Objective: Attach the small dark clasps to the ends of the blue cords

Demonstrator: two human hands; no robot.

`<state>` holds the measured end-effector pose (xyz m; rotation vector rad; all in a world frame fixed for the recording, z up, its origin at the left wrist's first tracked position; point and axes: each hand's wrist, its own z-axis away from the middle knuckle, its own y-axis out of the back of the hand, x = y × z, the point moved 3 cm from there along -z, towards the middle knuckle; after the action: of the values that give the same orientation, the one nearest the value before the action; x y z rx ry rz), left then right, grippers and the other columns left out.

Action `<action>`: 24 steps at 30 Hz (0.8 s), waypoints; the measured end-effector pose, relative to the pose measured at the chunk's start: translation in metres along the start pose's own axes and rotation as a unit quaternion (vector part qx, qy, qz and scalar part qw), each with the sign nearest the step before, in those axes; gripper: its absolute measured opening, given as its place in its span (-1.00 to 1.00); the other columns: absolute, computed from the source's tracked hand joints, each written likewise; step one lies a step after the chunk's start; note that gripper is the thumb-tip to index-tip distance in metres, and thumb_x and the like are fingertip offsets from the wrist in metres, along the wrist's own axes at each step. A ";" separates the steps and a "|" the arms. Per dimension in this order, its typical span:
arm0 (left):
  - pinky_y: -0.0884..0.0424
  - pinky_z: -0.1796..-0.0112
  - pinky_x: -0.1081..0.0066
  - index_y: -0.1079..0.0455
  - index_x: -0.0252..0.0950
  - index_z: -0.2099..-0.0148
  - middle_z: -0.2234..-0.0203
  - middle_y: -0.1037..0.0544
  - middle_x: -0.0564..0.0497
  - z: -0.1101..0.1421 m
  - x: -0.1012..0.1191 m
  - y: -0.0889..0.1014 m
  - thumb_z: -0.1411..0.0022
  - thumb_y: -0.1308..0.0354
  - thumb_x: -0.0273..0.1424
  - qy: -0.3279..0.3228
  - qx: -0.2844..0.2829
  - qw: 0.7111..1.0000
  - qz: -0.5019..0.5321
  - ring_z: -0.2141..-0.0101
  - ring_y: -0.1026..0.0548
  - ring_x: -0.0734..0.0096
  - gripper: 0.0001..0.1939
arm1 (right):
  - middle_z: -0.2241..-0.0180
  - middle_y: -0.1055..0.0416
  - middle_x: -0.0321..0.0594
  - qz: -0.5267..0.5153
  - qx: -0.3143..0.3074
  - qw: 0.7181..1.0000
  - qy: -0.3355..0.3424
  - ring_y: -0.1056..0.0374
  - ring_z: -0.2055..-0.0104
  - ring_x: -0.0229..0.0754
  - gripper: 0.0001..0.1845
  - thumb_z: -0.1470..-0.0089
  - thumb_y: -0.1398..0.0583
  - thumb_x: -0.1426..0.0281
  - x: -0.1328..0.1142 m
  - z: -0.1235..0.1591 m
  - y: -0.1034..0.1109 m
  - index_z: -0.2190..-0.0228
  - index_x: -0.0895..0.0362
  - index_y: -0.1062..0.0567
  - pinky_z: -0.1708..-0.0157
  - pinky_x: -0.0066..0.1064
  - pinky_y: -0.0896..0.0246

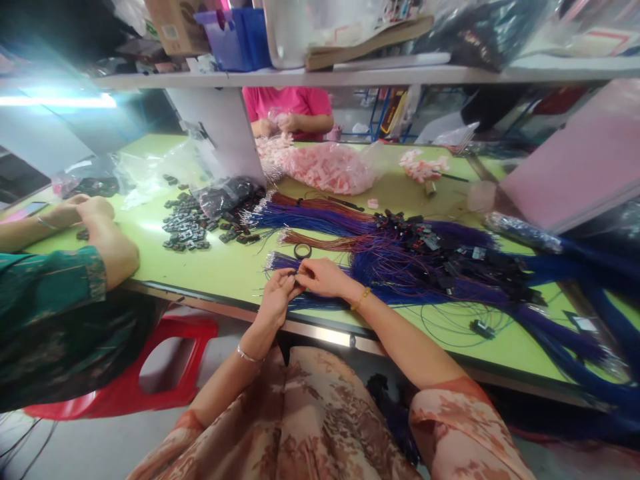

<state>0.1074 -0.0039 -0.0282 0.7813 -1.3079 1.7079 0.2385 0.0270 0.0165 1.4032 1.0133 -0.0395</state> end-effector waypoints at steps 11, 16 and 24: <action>-0.26 -0.08 0.23 -0.40 -0.27 0.08 0.07 -0.50 -0.16 0.008 0.000 0.018 -0.02 -0.33 -0.36 -0.055 -0.009 0.998 -0.017 0.05 -0.46 0.29 -0.62 | 0.29 -0.45 -0.02 0.175 0.406 0.854 -0.274 -0.38 0.26 -0.07 -0.70 -0.02 -0.09 0.34 0.067 0.051 0.129 0.18 0.19 -0.35 0.21 -0.26 -0.24; -0.25 -0.09 0.24 -0.45 -0.27 0.11 0.13 -0.54 -0.11 -0.009 0.053 0.061 -0.08 -0.24 -0.37 -0.178 0.058 0.966 -0.178 0.03 -0.44 0.24 -0.71 | 0.33 -0.45 0.13 0.281 0.212 0.801 -0.484 -0.40 0.24 0.13 -0.60 0.03 -0.16 0.29 0.120 0.070 0.134 0.17 0.27 -0.38 0.25 -0.13 -0.22; -0.03 -0.18 0.06 -0.33 -0.48 -0.08 -0.14 -0.33 -0.32 -0.094 0.150 0.164 -0.10 0.07 -0.58 -0.258 0.164 0.679 -0.667 -0.18 -0.21 0.04 -0.52 | 0.13 -0.37 0.24 0.326 0.380 0.791 -0.352 -0.26 0.02 0.22 -0.55 -0.09 -0.09 0.25 0.045 0.064 0.132 0.05 0.28 -0.34 0.10 0.01 -0.10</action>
<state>-0.1069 0.1039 0.0013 1.8980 -0.3342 0.4517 0.3768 0.0304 0.0829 2.1692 -0.2070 -0.4677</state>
